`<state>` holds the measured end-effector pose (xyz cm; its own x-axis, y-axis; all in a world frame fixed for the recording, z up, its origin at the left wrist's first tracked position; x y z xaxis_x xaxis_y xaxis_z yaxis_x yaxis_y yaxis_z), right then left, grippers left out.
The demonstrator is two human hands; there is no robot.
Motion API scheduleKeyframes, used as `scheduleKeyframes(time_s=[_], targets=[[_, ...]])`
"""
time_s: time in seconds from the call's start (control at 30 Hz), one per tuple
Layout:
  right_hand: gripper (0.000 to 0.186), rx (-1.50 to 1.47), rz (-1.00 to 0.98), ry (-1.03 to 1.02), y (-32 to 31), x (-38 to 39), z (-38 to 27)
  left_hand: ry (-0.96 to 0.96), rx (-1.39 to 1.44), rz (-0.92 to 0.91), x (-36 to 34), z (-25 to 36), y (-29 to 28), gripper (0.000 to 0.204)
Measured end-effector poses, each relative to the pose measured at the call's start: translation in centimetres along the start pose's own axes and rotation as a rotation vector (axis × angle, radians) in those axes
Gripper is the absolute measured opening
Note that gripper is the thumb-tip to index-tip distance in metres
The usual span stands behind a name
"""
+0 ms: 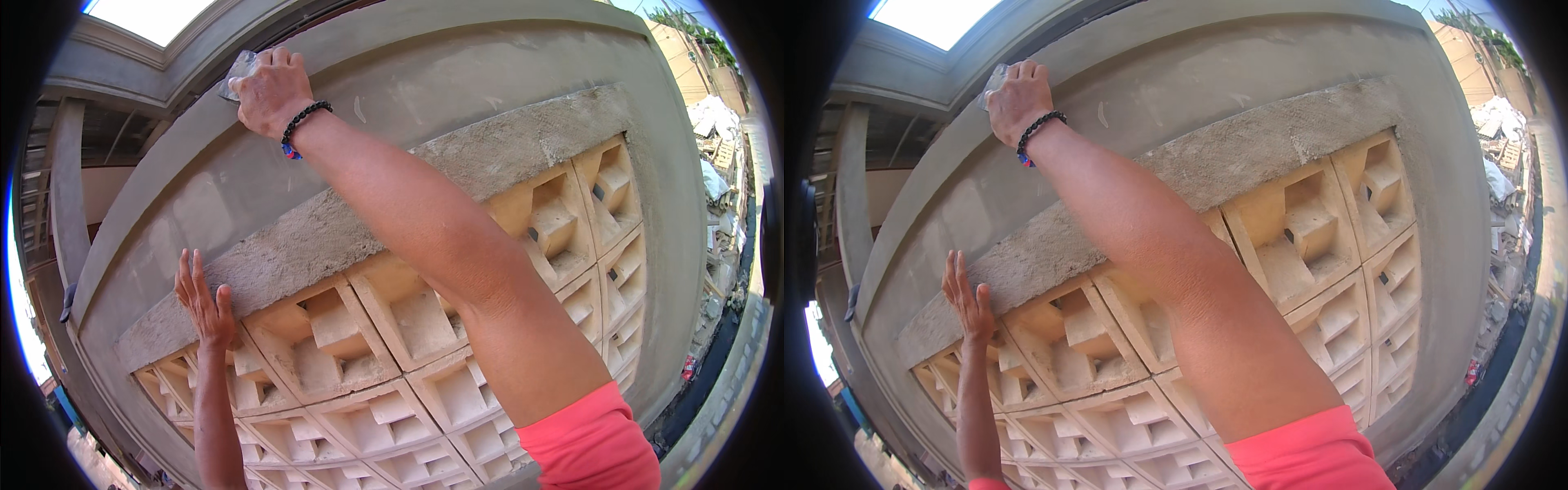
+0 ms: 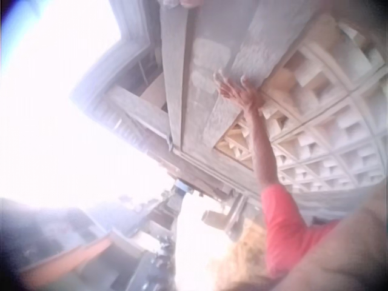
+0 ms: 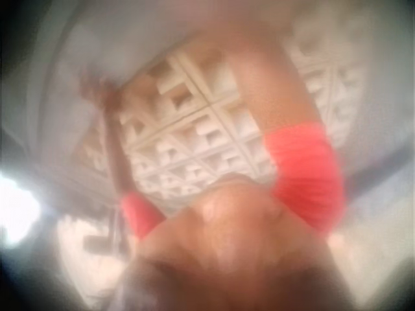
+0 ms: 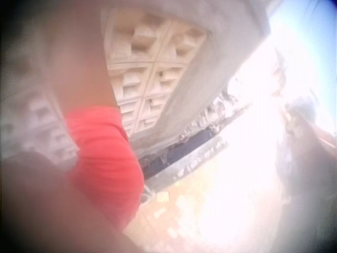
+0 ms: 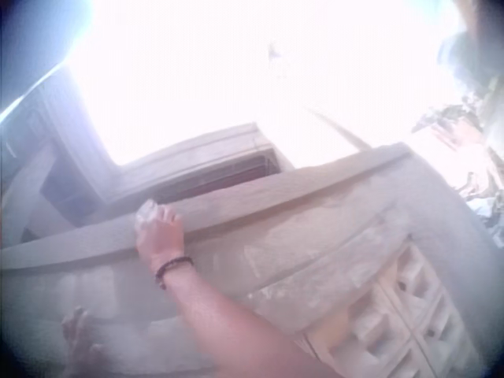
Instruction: The person applies and smooths wet plaster onto a curved wall section above decorative lattice blocks using a trowel. The person repeatedly spreads and levels the plaster along the top edge and vertical surface, occasionally stepping back to reposition.
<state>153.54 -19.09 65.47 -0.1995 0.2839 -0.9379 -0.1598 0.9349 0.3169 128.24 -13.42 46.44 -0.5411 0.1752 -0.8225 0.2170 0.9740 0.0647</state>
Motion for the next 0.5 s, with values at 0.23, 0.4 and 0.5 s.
scheduleKeyframes(time_s=[0.23, 0.4, 0.5], targets=[[0.037, 0.006, 0.022, 0.401, -6.8, -4.5, 22.1, -0.02, -0.034, -0.037, 0.6, -0.5, -0.5, 0.07], [0.059, 0.015, 0.313, 0.847, -18.3, -4.5, 48.9, -0.046, -0.01, -0.039, 0.5, 0.0, -1.1, 0.07], [0.063, -0.321, 0.472, 0.767, -25.2, 1.9, 53.2, -0.049, -0.021, -0.031, 0.2, 0.2, -0.9, 0.07]])
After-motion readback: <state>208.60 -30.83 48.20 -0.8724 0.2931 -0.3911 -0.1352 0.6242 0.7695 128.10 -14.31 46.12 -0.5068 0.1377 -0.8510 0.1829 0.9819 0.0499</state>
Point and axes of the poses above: each hand's wrist, its own x-axis away from the middle knuckle, its own y-axis out of the palm, z = x × y, the point moved 10 cm from there along -x, towards the middle knuckle, and after that the axes turned 15 degrees about y, right-handed, at the moved point
